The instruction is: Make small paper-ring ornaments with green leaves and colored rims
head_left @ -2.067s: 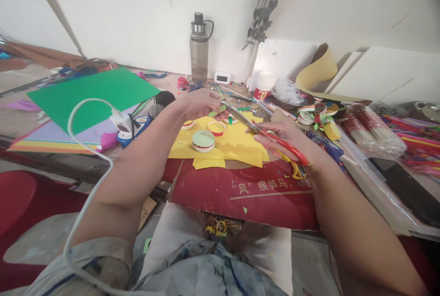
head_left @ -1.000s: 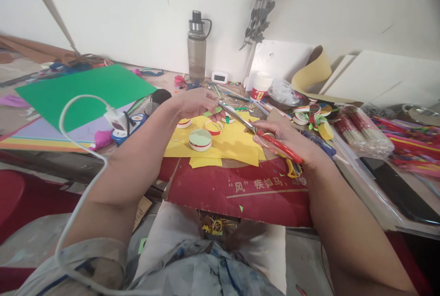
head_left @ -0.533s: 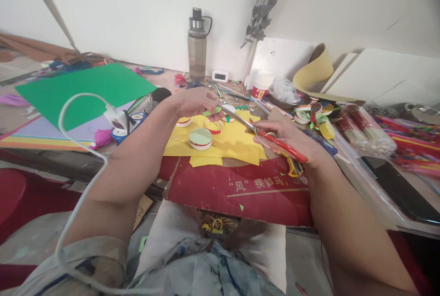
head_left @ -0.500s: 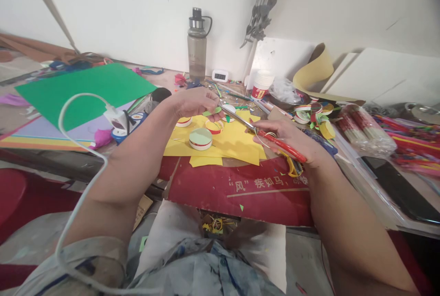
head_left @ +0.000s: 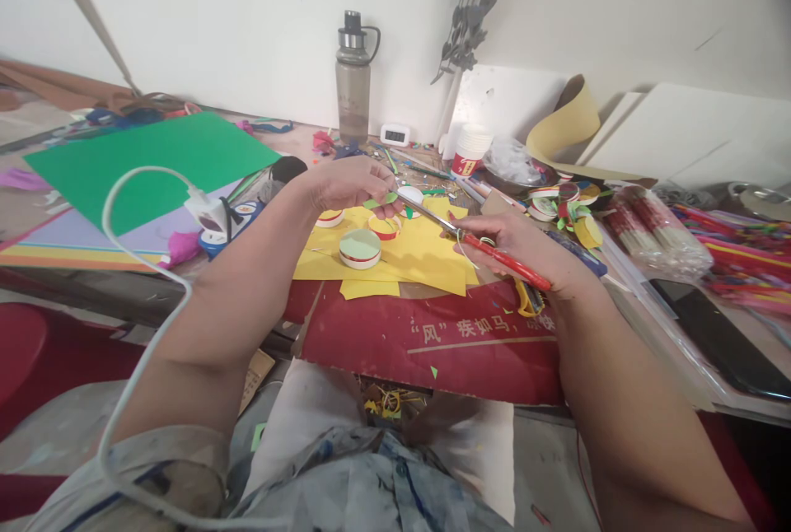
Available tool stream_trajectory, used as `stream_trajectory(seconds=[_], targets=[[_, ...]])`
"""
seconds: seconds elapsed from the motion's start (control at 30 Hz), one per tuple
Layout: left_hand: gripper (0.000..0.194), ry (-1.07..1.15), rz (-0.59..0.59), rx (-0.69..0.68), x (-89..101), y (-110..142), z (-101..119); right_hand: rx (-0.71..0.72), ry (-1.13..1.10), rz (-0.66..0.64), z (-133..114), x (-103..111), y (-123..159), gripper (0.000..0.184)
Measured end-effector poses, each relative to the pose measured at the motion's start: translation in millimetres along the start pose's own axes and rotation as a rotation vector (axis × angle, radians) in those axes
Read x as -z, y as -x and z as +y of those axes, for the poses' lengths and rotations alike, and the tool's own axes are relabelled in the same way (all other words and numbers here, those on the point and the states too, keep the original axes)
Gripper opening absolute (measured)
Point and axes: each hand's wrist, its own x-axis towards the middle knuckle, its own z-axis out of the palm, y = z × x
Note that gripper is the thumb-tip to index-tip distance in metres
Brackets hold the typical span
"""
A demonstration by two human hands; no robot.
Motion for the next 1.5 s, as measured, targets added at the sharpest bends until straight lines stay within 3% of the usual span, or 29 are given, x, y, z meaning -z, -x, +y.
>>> stream_trajectory(seconds=[0.8,1.0,1.23,1.5], targets=[[0.019,0.022,0.002,-0.004,-0.2,2,1,-0.015,-0.038,0.001,4,-2,0,0.057],[0.022,0.02,0.03,-0.018,-0.6,2,2,-0.197,-0.063,-0.003,15,-2,-1,0.059],[0.017,0.1,0.182,-0.121,-11.2,-1,3,-0.237,0.5,0.099,12,-9,-1,0.039],[0.033,0.082,0.319,-0.353,-17.4,-20,-17,-0.523,0.823,-0.101,-20,-20,1,0.042]])
